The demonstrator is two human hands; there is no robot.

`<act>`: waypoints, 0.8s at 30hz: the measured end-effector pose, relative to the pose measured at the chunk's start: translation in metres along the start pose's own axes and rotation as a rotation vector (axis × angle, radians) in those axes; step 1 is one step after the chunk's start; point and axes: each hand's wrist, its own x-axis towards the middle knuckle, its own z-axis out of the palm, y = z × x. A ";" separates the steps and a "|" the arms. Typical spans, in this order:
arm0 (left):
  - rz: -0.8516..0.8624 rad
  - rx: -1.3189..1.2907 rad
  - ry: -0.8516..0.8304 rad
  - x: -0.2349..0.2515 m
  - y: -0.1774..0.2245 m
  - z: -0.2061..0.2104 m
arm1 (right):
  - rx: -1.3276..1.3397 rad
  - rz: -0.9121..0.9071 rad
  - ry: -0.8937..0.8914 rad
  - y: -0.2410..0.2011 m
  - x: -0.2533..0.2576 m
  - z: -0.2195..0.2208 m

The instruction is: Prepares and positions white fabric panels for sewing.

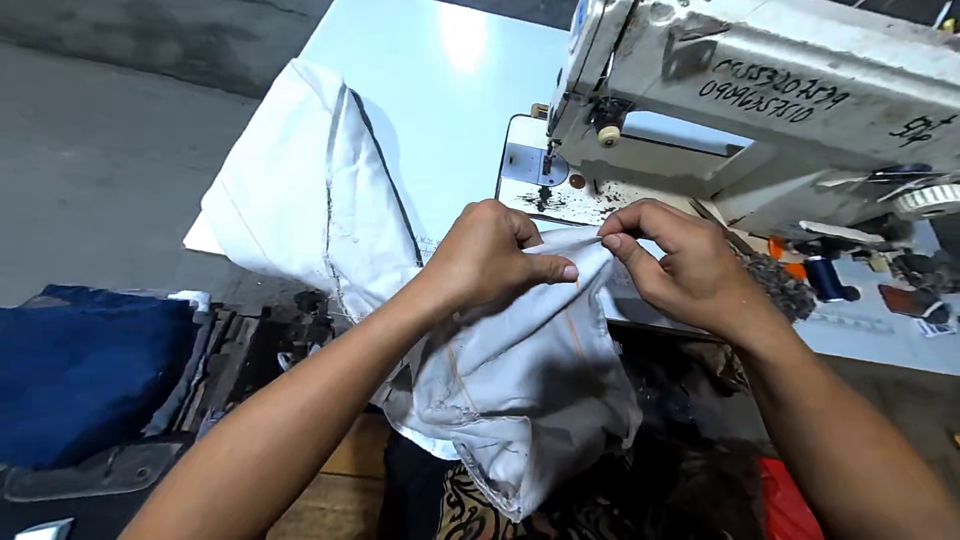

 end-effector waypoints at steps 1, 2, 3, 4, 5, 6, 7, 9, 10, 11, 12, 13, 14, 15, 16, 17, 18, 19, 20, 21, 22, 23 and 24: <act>-0.017 -0.012 0.027 -0.002 0.001 0.002 | 0.018 0.024 -0.001 0.001 0.001 0.000; -0.017 -0.037 0.052 -0.004 0.000 0.003 | 0.037 0.041 -0.001 0.001 0.003 0.000; 0.000 -0.056 0.072 -0.006 0.000 0.003 | 0.055 0.048 -0.002 0.001 0.005 0.000; 0.018 -0.060 0.084 -0.008 -0.001 0.002 | 0.069 0.050 -0.003 0.001 0.007 0.000; 0.023 -0.057 0.096 -0.010 -0.001 0.001 | 0.080 0.052 -0.001 0.001 0.009 -0.001; 0.016 -0.042 0.106 -0.010 0.000 -0.001 | 0.083 0.057 -0.001 0.001 0.011 -0.001; -0.004 -0.021 0.118 -0.011 0.003 -0.002 | 0.081 0.061 -0.001 0.001 0.013 0.000; -0.050 0.017 0.146 -0.009 0.008 -0.003 | 0.079 0.069 0.018 0.002 0.016 0.002; -0.068 0.021 0.157 -0.007 0.008 -0.004 | 0.077 0.083 0.030 0.003 0.018 0.003; -0.082 0.014 0.171 -0.004 0.006 -0.003 | 0.077 0.108 0.039 0.004 0.020 0.004; -0.090 -0.006 0.187 0.000 0.003 -0.003 | 0.084 0.142 0.043 0.006 0.022 0.006; -0.098 -0.023 0.195 0.004 -0.001 -0.001 | 0.091 0.185 0.040 0.009 0.024 0.008; -0.115 -0.033 0.193 0.011 -0.006 0.001 | 0.102 0.234 0.032 0.015 0.027 0.011; -0.134 -0.031 0.192 0.020 -0.012 0.004 | 0.117 0.289 0.019 0.025 0.031 0.016; -0.156 -0.007 0.184 0.030 -0.019 0.008 | 0.126 0.347 -0.003 0.036 0.036 0.022; -0.166 0.032 0.176 0.041 -0.027 0.012 | 0.131 0.405 -0.028 0.047 0.042 0.028; -0.145 0.085 0.168 0.052 -0.035 0.014 | 0.127 0.463 -0.057 0.057 0.049 0.033; -0.098 0.162 0.148 0.064 -0.045 0.014 | 0.121 0.519 -0.083 0.065 0.056 0.038; -0.022 0.243 0.117 0.075 -0.056 0.012 | 0.109 0.574 -0.108 0.072 0.063 0.043; 0.064 0.305 0.080 0.085 -0.069 0.008 | 0.103 0.629 -0.127 0.077 0.068 0.046; 0.131 0.333 0.049 0.094 -0.080 0.002 | 0.100 0.675 -0.133 0.079 0.073 0.050; 0.179 0.336 0.044 0.100 -0.090 -0.004 | 0.099 0.693 -0.127 0.079 0.075 0.052; 0.206 0.334 0.055 0.104 -0.098 -0.010 | 0.094 0.688 -0.113 0.078 0.074 0.055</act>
